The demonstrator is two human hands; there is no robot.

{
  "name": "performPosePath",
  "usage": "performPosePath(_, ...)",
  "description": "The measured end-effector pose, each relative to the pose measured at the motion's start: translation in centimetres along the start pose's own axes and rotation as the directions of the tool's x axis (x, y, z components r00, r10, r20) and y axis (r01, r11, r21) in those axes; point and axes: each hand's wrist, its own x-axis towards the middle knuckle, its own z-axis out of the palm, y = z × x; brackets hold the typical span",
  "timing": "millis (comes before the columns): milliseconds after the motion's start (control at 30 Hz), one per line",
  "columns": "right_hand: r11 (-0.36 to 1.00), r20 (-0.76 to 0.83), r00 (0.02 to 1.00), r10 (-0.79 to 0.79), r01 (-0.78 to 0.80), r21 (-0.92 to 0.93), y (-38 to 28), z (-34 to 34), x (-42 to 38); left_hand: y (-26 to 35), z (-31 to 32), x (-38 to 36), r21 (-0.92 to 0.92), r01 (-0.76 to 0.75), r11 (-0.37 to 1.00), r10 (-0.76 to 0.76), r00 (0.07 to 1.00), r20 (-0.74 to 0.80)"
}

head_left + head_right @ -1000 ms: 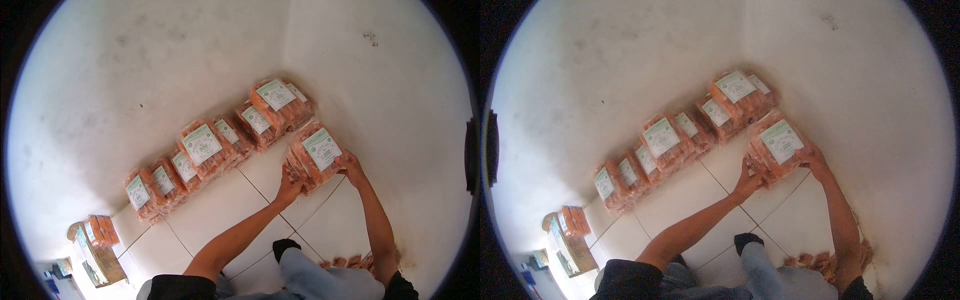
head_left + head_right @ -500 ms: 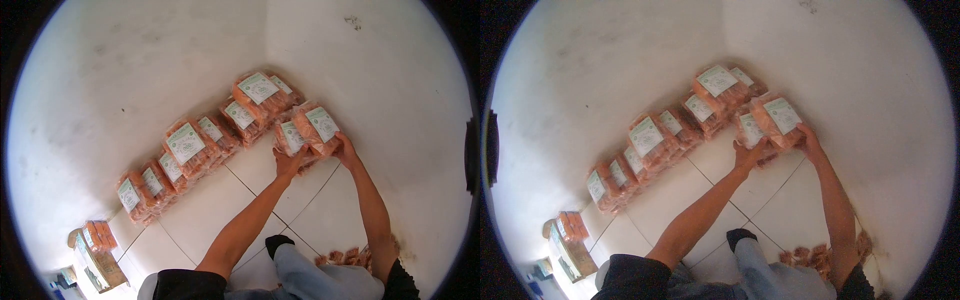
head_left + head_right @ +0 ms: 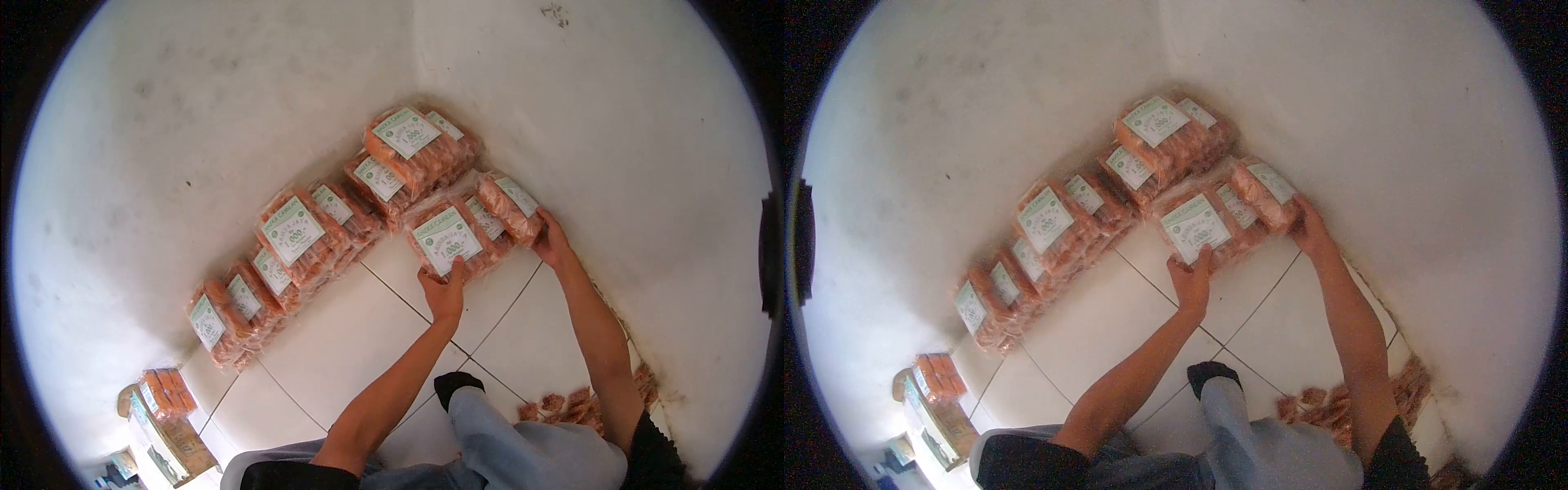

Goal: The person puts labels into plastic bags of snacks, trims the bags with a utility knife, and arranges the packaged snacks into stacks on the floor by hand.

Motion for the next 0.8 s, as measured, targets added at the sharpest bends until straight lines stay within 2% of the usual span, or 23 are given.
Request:
performPosePath(67, 0.983, 0.078, 0.985, -0.154, 0.16, -0.085, 0.6, -0.2, 0.6, 2.0, -0.9, -1.1, -0.105, 0.043, 0.994, -0.041, 0.999, 0.022)
performPosePath(200, 0.977, -0.04, 0.99, -0.136, 0.127, -0.172, 0.1, 2.5, 0.2, 2.4, -1.1, -1.3, -0.058, 0.094, 0.994, -0.093, 0.996, 0.018)
performPosePath(267, 0.975, 0.007, 1.0, 0.001, 0.0, -0.222, 0.2, 2.3, 1.2, 2.1, -0.7, -1.2, -0.168, 0.169, 0.971, -0.169, 0.986, 0.015)
performPosePath(400, 0.953, 0.063, 0.994, -0.087, 0.102, -0.285, 0.8, 3.0, 1.5, 2.4, -0.2, -0.6, -0.13, 0.289, 0.948, -0.292, 0.957, 0.001)
performPosePath(467, 0.85, -0.11, 0.91, -0.4, 0.323, -0.417, 1.0, 3.7, 1.2, 1.9, -0.2, -0.3, -0.209, 0.319, 0.925, -0.317, 0.947, 0.041)
performPosePath(500, 0.85, -0.113, 0.911, -0.397, 0.318, -0.42, 1.2, 3.4, 1.0, 1.0, -0.4, 0.2, -0.209, 0.323, 0.923, -0.322, 0.946, 0.04)
performPosePath(567, 0.551, -0.033, 0.701, -0.713, 0.53, -0.645, 1.7, 2.6, 0.4, -1.1, -1.0, 1.1, -0.317, 0.279, 0.906, -0.224, 0.954, 0.2)
performPosePath(600, 0.55, -0.033, 0.702, -0.711, 0.526, -0.648, 1.9, 3.0, -0.8, -1.1, -1.0, 1.0, -0.319, 0.283, 0.905, -0.228, 0.953, 0.199)
performPosePath(667, 0.428, -0.029, 0.545, -0.838, 0.623, -0.655, 2.3, 4.6, -4.1, -1.0, -1.1, 0.8, -0.329, 0.314, 0.891, -0.267, 0.946, 0.181)
performPosePath(700, 0.429, -0.031, 0.546, -0.837, 0.62, -0.657, 2.5, 4.2, -4.4, -1.2, -1.2, 0.9, -0.328, 0.317, 0.89, -0.27, 0.945, 0.182)
performPosePath(767, 0.314, -0.013, 0.44, -0.898, 0.618, -0.721, 2.7, 3.5, -4.9, -1.6, -1.5, 0.9, -0.366, 0.296, 0.882, -0.226, 0.948, 0.224)
performPosePath(800, 0.313, -0.014, 0.439, -0.898, 0.617, -0.722, 2.9, 3.1, -4.9, -1.8, -1.6, 1.0, -0.366, 0.297, 0.882, -0.226, 0.948, 0.226)
